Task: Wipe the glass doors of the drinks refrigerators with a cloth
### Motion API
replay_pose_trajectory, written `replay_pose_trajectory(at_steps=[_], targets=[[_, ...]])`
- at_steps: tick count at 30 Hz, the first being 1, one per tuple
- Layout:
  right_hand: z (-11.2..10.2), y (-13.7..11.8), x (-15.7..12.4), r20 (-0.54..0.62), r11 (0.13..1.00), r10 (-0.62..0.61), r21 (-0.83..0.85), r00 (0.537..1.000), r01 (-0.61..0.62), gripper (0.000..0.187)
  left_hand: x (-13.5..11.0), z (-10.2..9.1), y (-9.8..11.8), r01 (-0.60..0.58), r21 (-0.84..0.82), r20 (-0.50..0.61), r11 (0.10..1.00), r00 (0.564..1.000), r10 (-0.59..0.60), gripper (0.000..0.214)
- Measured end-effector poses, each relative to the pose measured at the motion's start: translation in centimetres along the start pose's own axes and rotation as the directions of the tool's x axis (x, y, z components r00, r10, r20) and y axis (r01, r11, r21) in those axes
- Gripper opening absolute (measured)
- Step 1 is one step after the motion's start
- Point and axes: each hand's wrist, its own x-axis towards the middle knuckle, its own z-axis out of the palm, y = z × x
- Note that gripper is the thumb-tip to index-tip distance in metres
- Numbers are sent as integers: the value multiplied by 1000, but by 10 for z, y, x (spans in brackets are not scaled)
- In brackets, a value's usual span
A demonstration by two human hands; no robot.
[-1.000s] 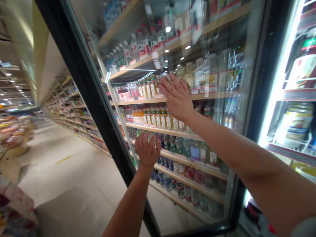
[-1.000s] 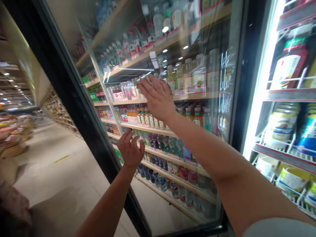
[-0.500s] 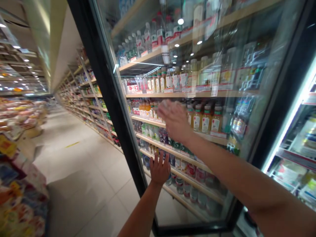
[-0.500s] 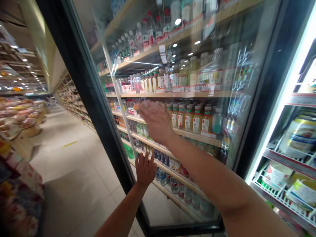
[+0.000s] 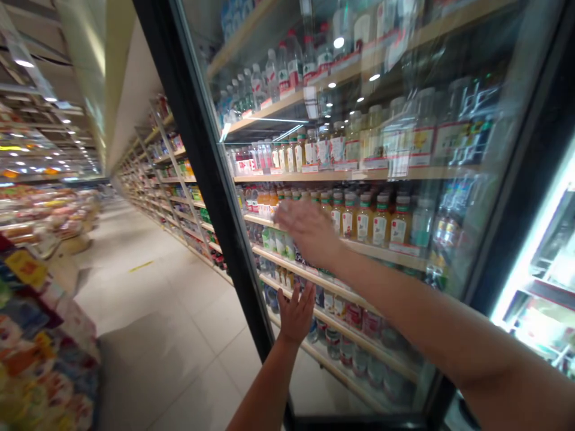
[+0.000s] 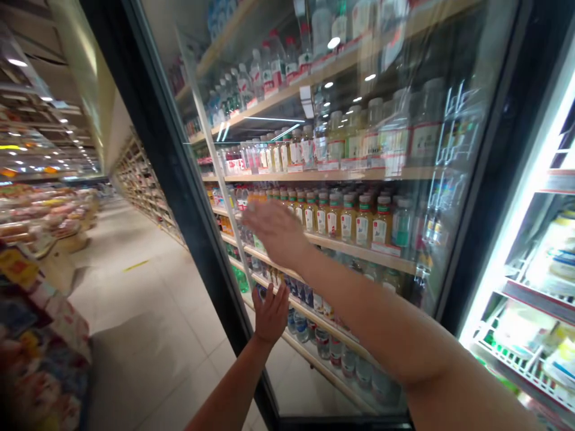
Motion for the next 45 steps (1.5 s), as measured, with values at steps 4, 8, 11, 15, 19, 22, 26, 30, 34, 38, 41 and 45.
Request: replay_pose_trajectory(at_steps=[4, 8, 11, 15, 19, 22, 26, 30, 34, 38, 41, 45], targets=[[53, -57, -57, 196, 907, -416, 162, 888, 389, 33, -8, -17, -4, -84, -46, 66, 995, 994, 87, 36], [24, -20, -41, 151, 886, -458, 154, 876, 437, 35, -5, -49, -18, -115, -82, 120, 990, 985, 124, 40], [-23, 29, -7, -4, 960, -271, -73, 962, 271, 48, 29, -66, -37, -51, -63, 106, 997, 993, 58, 42], [-52, 50, 12, -224, 985, 43, -153, 974, -79, 59, 128, -80, -66, 97, -6, -167, 995, 981, -97, 43], [-40, 28, -1, -235, 980, 110, -137, 966, -145, 58, 253, -99, -90, 93, -22, -239, 995, 966, -96, 47], [-15, -7, -32, -115, 993, 98, -55, 988, -105, 59, 328, -110, -93, 112, 32, -135, 993, 985, -106, 56], [26, -65, -92, 118, 993, -78, 92, 990, 67, 53, 370, -117, -81, -2, 173, -34, 985, 999, 8, 57], [37, -75, -111, 163, 973, -228, 86, 960, 216, 44, 367, -119, -74, -49, 180, -17, 982, 998, 53, 60], [14, -36, -71, -34, 991, -128, -45, 991, 127, 46, 369, -112, -80, 39, 109, -25, 993, 999, -37, 67], [23, -42, -61, -140, 998, -19, -70, 990, 9, 49, 373, -97, -88, 99, -49, -99, 994, 990, -103, 75], [58, -78, -100, -25, 984, -178, 0, 984, 178, 43, 372, -89, -92, 71, -72, -126, 995, 989, -80, 70], [78, -90, -137, 75, 935, -355, 53, 932, 352, 36, 370, -88, -93, 64, -21, -83, 998, 994, -66, 65]])
